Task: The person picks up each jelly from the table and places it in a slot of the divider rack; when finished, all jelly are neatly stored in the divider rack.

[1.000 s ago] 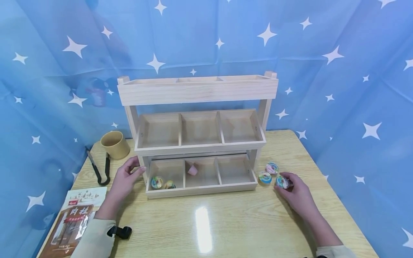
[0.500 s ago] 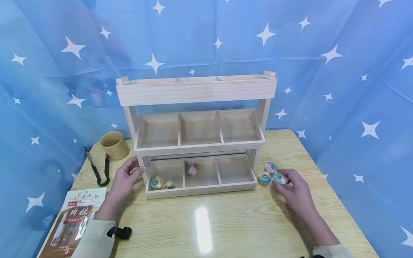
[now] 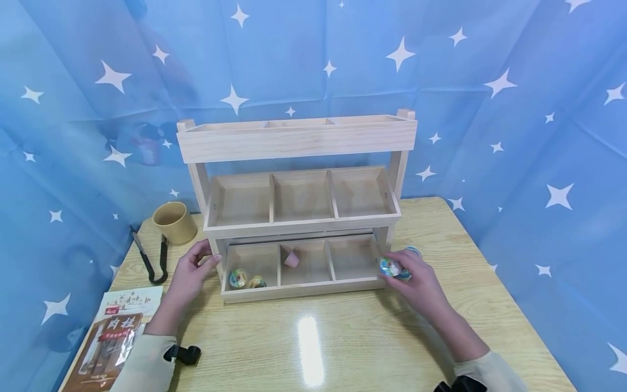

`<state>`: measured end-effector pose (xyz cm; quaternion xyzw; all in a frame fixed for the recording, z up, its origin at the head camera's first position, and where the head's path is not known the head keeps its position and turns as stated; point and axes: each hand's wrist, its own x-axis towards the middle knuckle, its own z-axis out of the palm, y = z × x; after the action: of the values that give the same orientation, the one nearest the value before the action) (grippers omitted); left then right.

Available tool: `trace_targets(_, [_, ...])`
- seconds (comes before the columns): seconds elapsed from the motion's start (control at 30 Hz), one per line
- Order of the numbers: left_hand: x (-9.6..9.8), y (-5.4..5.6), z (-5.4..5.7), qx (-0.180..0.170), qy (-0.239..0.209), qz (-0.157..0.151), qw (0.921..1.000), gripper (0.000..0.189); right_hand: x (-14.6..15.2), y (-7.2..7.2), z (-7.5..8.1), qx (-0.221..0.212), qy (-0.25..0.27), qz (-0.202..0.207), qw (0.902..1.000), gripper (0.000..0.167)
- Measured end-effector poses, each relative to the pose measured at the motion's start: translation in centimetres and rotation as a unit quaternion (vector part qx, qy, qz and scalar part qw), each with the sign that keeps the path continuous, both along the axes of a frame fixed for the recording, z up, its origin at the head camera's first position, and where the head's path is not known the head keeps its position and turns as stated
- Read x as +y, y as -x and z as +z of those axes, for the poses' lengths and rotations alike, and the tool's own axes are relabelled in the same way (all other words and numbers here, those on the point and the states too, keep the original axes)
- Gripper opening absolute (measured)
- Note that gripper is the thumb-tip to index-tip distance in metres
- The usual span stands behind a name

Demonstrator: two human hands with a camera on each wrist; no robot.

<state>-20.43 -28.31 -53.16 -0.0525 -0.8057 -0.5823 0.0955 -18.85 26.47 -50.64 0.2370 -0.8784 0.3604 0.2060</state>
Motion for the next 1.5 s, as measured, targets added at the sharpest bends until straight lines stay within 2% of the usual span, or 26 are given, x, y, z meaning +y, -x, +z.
trace_targets(0.33, [0.0, 0.0, -0.1, -0.001, -0.005, -0.002, 1.0000, 0.044, -4.8, 1.4, 0.4, -0.041, -0.036, 0.071, 0.9960, 0.045])
trace_targets(0.47, [0.0, 0.0, 0.0, 0.001, -0.003, -0.003, 1.0000, 0.044, -6.8, 1.7, 0.7, -0.057, -0.054, 0.084, 0.9934, 0.045])
trace_targets(0.67, [-0.1, 0.1, -0.4, 0.003, -0.007, -0.006, 1.0000, 0.044, -9.7, 2.6, 0.7, -0.053, -0.029, 0.134, 0.9892, 0.043])
trace_targets(0.87, [-0.1, 0.1, -0.4, -0.001, -0.003, -0.003, 1.0000, 0.044, -11.9, 3.5, 0.2, -0.039, -0.008, 0.175, 0.9837, 0.033])
trace_targets(1.0, [-0.2, 0.1, -0.3, 0.002, -0.004, -0.004, 1.0000, 0.044, -12.8, 4.0, 0.0, -0.045, -0.006, 0.185, 0.9817, 0.029])
trace_targets(1.33, [-0.3, 0.3, -0.5, 0.004, -0.004, -0.006, 1.0000, 0.044, -13.9, 4.8, -0.1, -0.077, -0.039, 0.194, 0.9772, 0.026])
trace_targets(1.5, [-0.3, 0.3, -0.4, 0.005, -0.001, -0.005, 1.0000, 0.044, -14.1, 4.9, -0.2, -0.063, -0.053, 0.187, 0.9789, 0.028])
